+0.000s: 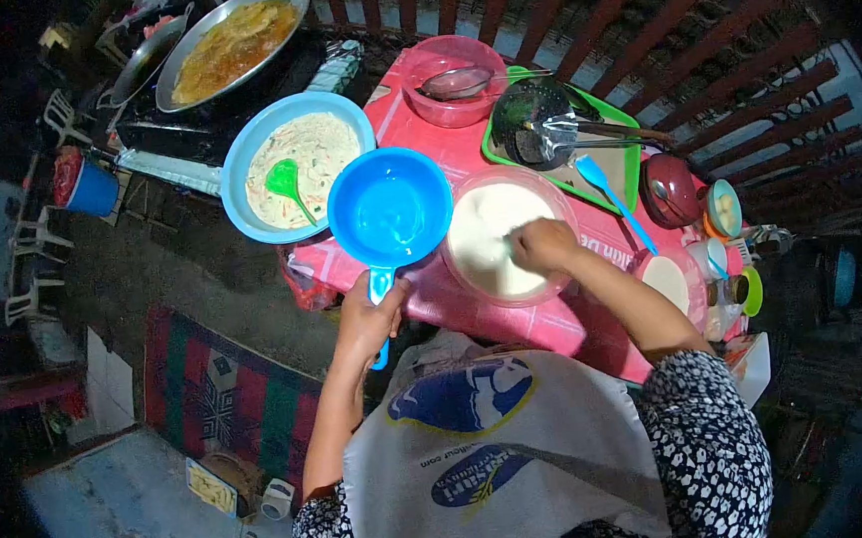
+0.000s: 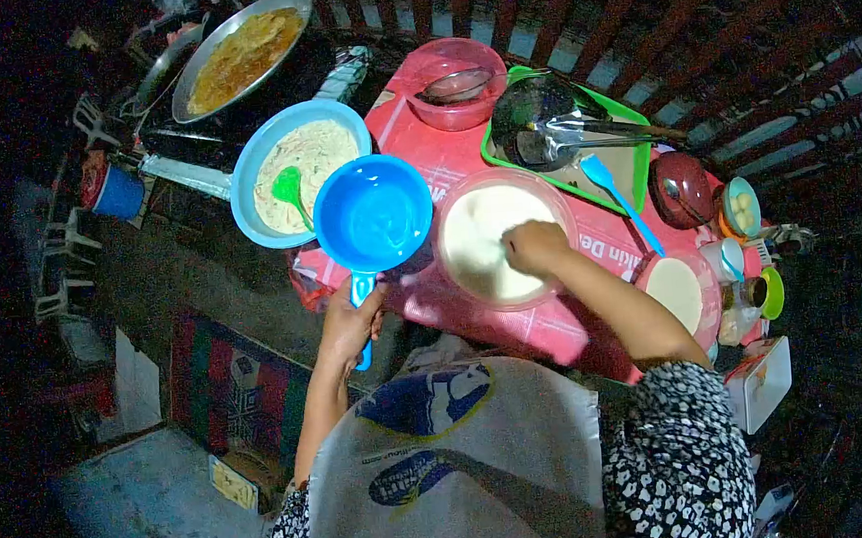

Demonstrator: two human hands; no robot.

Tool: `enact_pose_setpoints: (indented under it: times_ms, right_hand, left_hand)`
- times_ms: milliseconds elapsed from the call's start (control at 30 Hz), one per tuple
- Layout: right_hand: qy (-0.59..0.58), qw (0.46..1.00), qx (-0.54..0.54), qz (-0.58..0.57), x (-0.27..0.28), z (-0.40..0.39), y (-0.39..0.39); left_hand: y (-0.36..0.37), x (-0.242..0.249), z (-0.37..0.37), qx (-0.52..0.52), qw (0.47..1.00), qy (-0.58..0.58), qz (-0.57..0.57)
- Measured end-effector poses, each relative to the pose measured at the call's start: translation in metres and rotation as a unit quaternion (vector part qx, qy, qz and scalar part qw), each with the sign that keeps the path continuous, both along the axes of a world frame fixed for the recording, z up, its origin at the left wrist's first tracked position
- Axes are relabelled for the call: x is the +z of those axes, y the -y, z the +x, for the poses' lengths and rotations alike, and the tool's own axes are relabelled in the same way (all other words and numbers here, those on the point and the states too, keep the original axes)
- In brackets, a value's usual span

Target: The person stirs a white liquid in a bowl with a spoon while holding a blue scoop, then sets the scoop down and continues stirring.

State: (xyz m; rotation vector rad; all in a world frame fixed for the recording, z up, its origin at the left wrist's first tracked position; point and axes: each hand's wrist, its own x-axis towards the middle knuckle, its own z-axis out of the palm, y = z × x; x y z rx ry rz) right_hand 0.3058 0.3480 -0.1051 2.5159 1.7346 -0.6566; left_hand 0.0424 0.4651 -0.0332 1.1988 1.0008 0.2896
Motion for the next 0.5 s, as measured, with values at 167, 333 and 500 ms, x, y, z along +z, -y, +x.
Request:
enact_pose_setpoints:
  times_ms: [167,333,500]
  right_hand:
    - [0.078,0.993,-0.064,-0.056,0.017,0.022,-0.007]
    - [-0.022,0.995,0.013,-0.095,0.027,0.0,-0.001]
    - [0.08,0.992,-0.079,-0.058,0.019,0.019,-0.007]
  left_hand:
    - [0.001,-0.001,-0.005,-0.013,1.0,0.003,0.004]
    - [0.0,-0.004,-0.007,-0.008,1.0,0.006,0.0]
    - [0.006,-0.002,-0.011,0.0,1.0,0.01,-0.011]
